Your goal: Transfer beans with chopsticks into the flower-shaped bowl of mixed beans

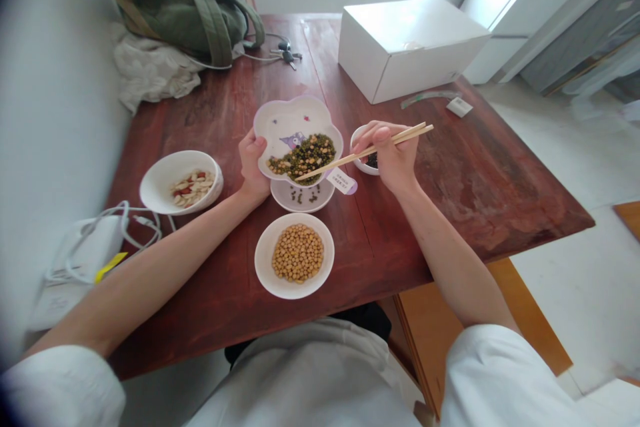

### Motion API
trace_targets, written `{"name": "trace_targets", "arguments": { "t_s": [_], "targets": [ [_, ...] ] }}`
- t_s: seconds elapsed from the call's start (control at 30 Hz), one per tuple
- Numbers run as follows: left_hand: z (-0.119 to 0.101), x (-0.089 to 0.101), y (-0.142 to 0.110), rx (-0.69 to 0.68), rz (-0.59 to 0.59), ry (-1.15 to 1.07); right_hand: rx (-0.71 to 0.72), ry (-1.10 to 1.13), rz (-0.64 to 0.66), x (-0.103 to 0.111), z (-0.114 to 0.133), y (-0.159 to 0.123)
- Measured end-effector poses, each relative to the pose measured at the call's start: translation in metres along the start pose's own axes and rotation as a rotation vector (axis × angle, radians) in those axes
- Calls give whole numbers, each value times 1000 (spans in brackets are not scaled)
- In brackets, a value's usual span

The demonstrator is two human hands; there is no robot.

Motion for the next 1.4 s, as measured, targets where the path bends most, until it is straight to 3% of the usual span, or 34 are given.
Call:
{"name": "trace_targets", "arguments": {
  "t_s": [0.33, 0.9, 1.4],
  "targets": [
    [2, 2, 0, 21, -19, 58, -74, -34, -53, 4, -5, -3],
    [-4, 2, 0, -2, -31, 56, 10, -8, -68, 10, 0, 3],
    [-3, 4, 0, 2, -45, 86, -3, -40, -117, 11, 2, 6]
  ]
}}
Point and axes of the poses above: each hand's wrist, its own y-axis towards the middle knuckle, its own x-axis out of the back of the hand, z = x × y, the point moved 9 cm from there along y, towards the middle knuckle, and after that the axes turned 14 degrees about y, right-handed, at the moved point
